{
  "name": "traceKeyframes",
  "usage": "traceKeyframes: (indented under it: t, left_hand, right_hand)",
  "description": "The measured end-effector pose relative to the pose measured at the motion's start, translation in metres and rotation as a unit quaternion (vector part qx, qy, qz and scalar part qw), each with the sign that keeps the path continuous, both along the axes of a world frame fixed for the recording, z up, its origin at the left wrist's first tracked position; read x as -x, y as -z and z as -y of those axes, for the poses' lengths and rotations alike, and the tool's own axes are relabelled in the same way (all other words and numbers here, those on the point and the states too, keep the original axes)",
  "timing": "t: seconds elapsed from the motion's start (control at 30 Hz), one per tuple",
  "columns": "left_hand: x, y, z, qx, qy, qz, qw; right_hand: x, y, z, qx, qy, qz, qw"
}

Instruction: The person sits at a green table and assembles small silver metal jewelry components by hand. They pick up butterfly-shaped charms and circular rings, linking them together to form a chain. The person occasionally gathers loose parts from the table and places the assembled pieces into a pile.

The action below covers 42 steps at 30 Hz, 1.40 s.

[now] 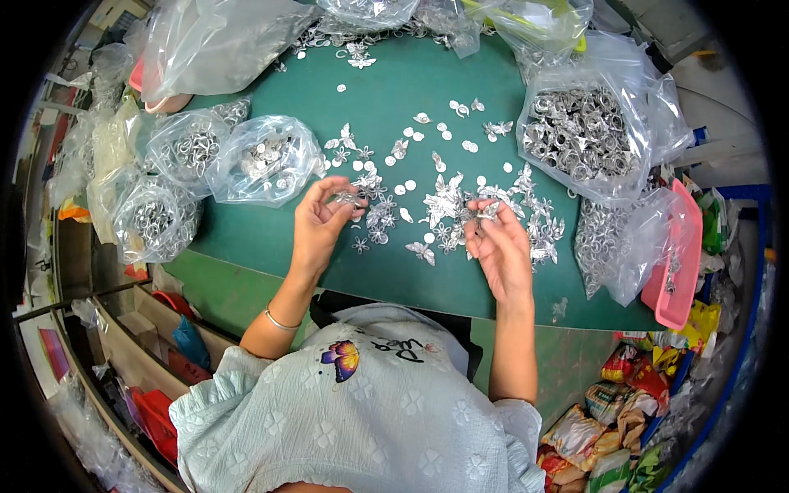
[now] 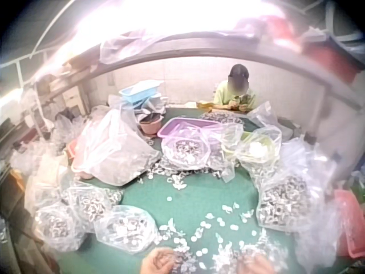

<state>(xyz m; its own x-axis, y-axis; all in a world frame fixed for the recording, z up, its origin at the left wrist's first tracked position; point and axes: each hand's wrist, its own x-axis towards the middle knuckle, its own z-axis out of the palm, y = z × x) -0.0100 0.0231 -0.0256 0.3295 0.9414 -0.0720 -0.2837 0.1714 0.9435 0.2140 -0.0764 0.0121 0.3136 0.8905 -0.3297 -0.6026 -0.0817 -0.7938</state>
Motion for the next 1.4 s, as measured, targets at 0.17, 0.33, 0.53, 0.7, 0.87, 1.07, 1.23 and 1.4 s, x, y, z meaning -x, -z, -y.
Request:
traceKeyframes:
  t: [0.17, 0.33, 0.53, 0.7, 0.87, 1.07, 1.23, 1.4]
  left_hand:
    - [0.003, -0.005, 0.0, 0.048, 0.048, 0.004, 0.998]
    - [0.004, -0.01, 0.003, 0.044, 0.063, 0.04, 0.996]
    - [0.007, -0.013, 0.009, -0.01, 0.075, -0.08, 0.994]
    - [0.008, -0.014, 0.013, -0.137, 0.11, -0.224, 0.959]
    - [0.002, -0.029, 0.011, -0.284, 0.111, -0.328, 0.894]
    - [-0.015, -0.021, 0.009, -0.386, 0.097, -0.357, 0.845]
    - [-0.062, -0.006, 0.006, -0.462, 0.169, -0.404, 0.771]
    - [-0.064, 0.005, 0.002, -0.472, 0.194, -0.431, 0.744]
  right_hand:
    - [0.017, 0.003, -0.023, 0.049, -0.099, 0.633, 0.766]
    - [0.016, 0.015, -0.031, 0.005, -0.136, 0.741, 0.658]
    - [-0.003, 0.004, -0.018, -0.002, -0.056, -0.007, 0.998]
    - [-0.015, 0.02, -0.028, 0.047, -0.103, 0.367, 0.923]
    - [0.016, 0.012, -0.06, 0.078, -0.1, 0.804, 0.581]
    - [-0.01, 0.003, -0.049, 0.078, -0.109, 0.27, 0.953]
    - [-0.029, -0.005, -0.039, -0.058, -0.077, -0.062, 0.993]
    - [-0.035, 0.012, -0.05, 0.099, -0.109, 0.518, 0.843]
